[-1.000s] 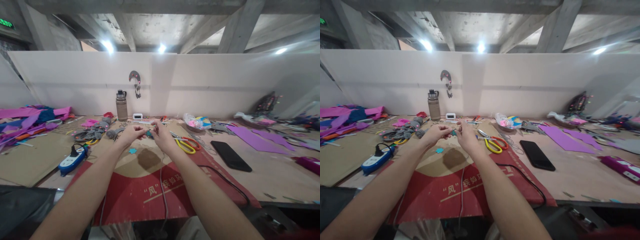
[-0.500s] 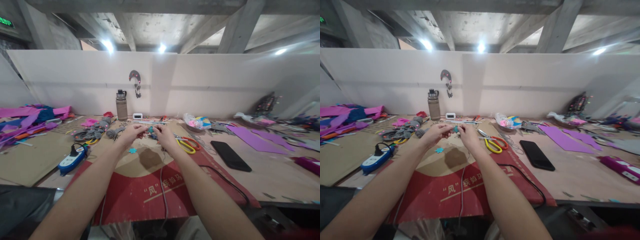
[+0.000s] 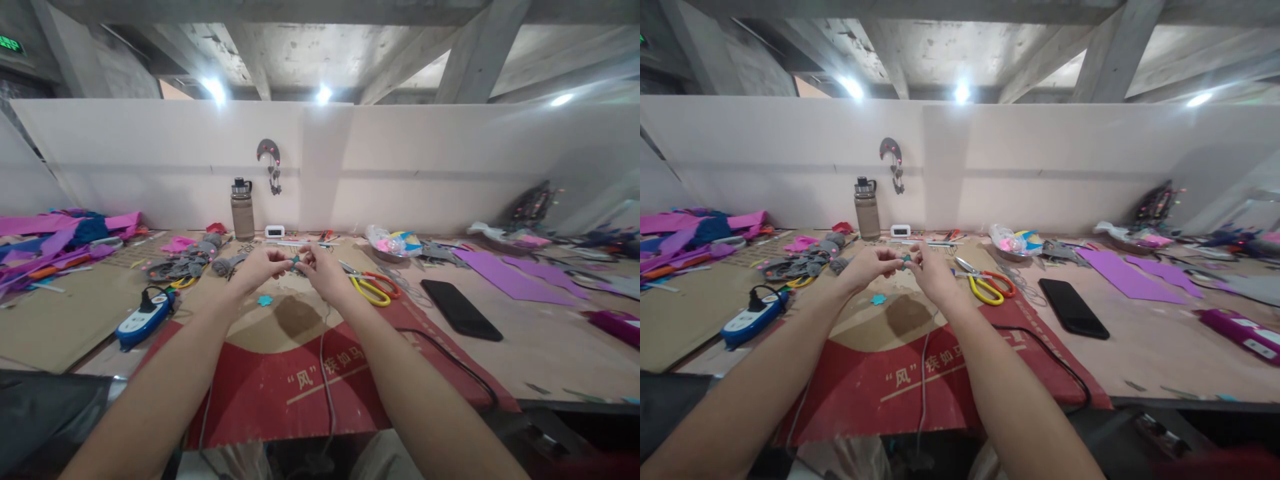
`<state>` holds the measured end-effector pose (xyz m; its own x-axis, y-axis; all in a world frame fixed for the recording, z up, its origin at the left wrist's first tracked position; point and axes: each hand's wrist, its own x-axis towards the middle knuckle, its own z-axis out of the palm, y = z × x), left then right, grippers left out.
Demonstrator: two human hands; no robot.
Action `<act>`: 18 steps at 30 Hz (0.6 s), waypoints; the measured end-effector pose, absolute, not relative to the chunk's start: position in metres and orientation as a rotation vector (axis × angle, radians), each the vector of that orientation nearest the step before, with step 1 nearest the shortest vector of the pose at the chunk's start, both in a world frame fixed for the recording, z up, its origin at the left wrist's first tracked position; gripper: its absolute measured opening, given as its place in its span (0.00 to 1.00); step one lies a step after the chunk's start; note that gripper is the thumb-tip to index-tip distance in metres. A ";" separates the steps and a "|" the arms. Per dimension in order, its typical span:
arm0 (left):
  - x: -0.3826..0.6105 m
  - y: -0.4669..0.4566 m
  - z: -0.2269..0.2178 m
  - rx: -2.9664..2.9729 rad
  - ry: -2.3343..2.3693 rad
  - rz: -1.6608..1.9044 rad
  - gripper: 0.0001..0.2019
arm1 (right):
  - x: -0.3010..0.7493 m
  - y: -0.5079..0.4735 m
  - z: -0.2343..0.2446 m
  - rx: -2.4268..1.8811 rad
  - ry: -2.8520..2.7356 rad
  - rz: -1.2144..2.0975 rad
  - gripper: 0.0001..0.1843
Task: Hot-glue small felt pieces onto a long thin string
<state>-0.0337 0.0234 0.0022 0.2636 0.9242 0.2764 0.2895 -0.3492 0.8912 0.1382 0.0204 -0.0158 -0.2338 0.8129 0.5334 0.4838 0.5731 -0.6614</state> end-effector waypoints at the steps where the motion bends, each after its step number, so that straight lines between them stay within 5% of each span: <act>1: -0.033 0.025 0.001 1.776 1.116 1.112 0.11 | 0.138 0.021 -0.016 -1.037 -1.866 0.484 0.13; 9: -0.024 0.024 -0.003 1.544 1.072 1.224 0.13 | 0.136 0.014 -0.014 -1.053 -1.834 0.325 0.01; 18: -0.017 0.024 -0.007 1.399 1.009 1.261 0.12 | 0.133 0.015 -0.018 -1.071 -1.793 0.353 0.03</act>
